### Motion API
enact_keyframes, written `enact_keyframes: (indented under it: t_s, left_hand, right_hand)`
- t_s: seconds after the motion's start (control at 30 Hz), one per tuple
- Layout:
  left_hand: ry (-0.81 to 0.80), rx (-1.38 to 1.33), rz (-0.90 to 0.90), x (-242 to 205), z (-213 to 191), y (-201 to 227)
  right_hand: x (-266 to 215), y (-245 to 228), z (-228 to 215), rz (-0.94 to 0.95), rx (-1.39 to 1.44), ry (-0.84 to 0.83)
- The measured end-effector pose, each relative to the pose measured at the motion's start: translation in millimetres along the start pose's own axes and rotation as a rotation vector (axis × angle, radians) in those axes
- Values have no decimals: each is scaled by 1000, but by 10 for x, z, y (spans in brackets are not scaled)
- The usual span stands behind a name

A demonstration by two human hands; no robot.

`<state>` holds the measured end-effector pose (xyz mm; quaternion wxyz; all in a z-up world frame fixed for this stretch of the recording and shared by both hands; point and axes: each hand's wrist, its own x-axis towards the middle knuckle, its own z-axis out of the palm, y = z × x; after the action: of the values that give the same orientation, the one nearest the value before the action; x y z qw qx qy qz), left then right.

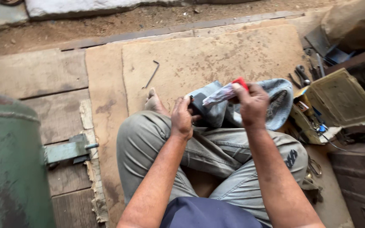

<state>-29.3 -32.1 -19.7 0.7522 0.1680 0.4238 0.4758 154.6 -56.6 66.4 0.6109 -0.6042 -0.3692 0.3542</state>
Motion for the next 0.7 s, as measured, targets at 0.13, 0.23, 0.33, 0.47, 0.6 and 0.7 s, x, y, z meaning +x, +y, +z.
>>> enact_keyframes:
  t_s: [0.13,0.23,0.33,0.47,0.6,0.7]
  left_hand:
    - [-1,-36,-12,-44,0,35]
    - [-18,-25,-12,-53,36,60]
    - [-9,-9,-20,-76,47,97]
    - [-10,-12,-29,-85,68,127]
    - [0,5,-29,-91,69,136]
    - [16,-13,-30,-98,84,141]
  right_hand:
    - [16,-14,115,22,34,-5]
    - [74,17,182,22,31,5]
    - [105,49,200,15,-27,25]
    - [101,24,144,-13,-5,34]
    - [35,-29,59,-40,-46,38]
    - [-32,-86,5,-51,-113,44]
